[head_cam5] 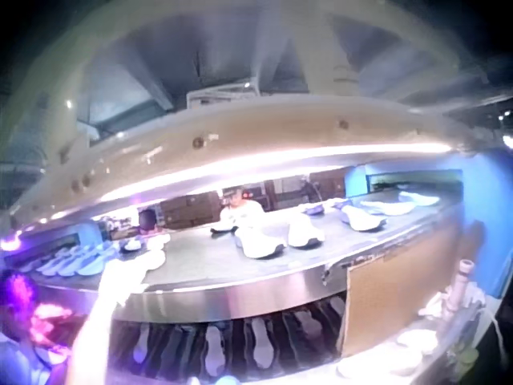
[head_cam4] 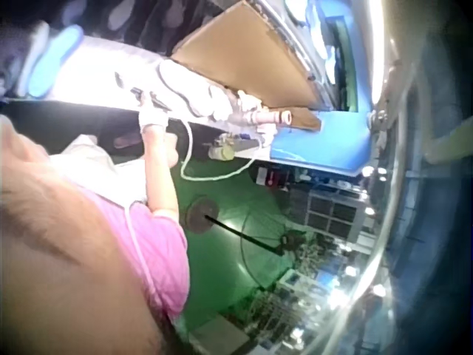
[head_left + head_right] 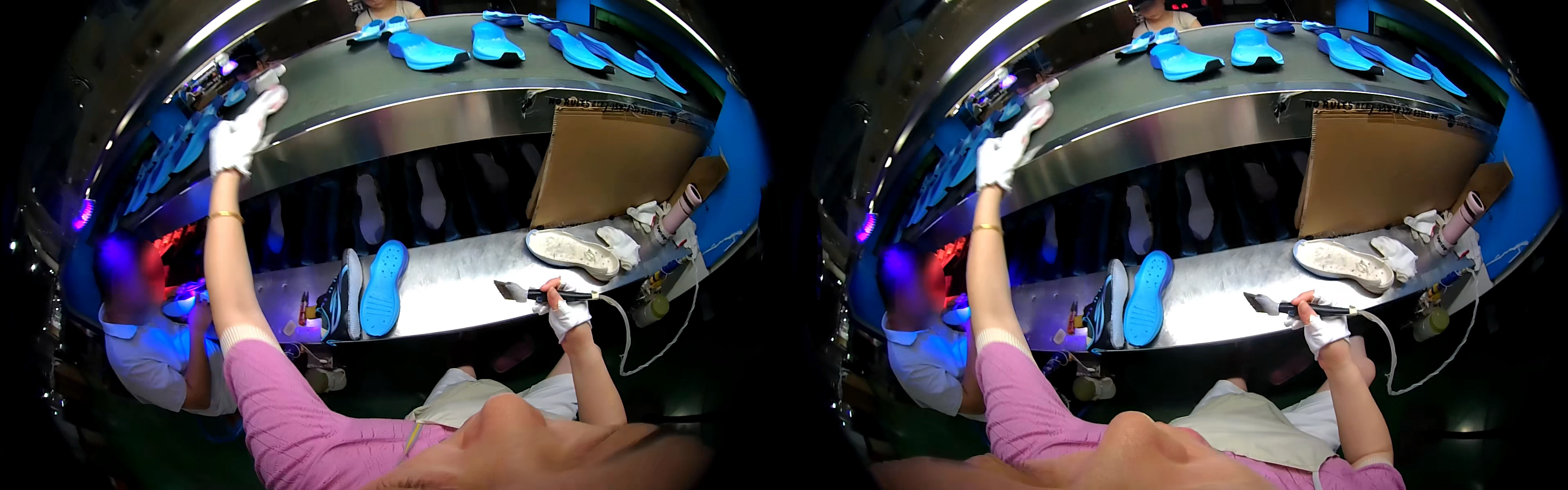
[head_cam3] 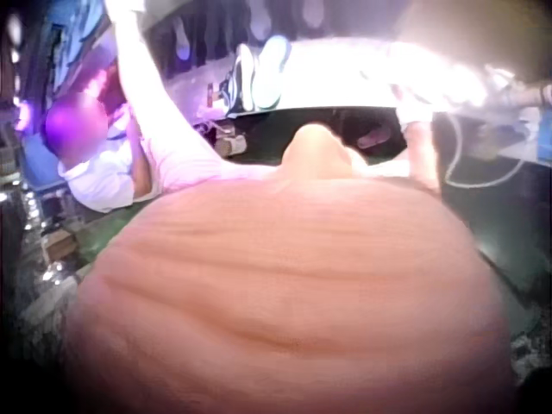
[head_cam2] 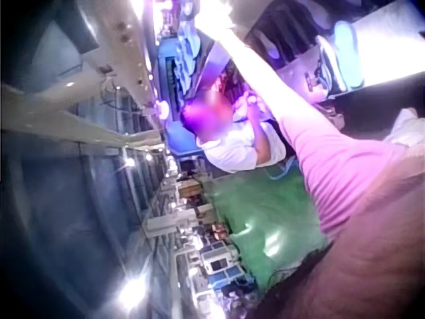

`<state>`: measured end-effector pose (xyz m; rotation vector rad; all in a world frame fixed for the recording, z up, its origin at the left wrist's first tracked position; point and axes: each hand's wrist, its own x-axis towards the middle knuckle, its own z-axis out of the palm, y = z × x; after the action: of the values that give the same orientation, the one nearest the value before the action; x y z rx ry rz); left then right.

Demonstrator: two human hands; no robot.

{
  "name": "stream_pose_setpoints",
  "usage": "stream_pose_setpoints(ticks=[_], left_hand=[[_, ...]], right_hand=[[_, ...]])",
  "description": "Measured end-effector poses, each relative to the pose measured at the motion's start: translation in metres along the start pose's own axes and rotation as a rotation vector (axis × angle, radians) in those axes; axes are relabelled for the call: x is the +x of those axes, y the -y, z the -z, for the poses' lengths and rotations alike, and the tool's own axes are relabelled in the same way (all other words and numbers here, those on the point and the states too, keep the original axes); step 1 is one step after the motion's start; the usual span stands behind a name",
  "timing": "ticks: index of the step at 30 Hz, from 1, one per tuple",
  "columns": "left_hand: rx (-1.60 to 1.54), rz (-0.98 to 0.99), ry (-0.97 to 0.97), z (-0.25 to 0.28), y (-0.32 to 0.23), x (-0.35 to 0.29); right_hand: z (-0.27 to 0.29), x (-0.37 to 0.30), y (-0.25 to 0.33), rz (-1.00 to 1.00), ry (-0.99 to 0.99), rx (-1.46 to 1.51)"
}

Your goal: The person uses a cleaning tool to wipe the surface of several shoe soles, handling them one at a time and placing them back onto a conveyor belt.

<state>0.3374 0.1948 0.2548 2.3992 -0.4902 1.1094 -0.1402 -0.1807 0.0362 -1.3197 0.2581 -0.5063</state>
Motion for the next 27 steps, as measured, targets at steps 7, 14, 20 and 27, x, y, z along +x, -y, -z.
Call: stream_pose_setpoints(ticks=[7, 14, 20, 27], left_hand=[[0.133, -0.064, 0.575, 0.022, -0.088, 0.006], [0.118, 0.091, 0.426, -0.028, -0.106, 0.032], [-0.94, 0.156, 0.132, -0.009, -0.16, -0.057], [-2.215, 0.78, 1.087, 0.002, -0.219, -0.255]], right_hand=[[0.024, -0.014, 0.006, 0.063, 0.026, -0.025], [0.044, -0.039, 0.012, 0.181, 0.019, 0.019], [0.043, -0.04, 0.007, 0.155, -0.013, -0.085], [0.032, -0.047, 0.029, 0.209, -0.061, -0.105]])
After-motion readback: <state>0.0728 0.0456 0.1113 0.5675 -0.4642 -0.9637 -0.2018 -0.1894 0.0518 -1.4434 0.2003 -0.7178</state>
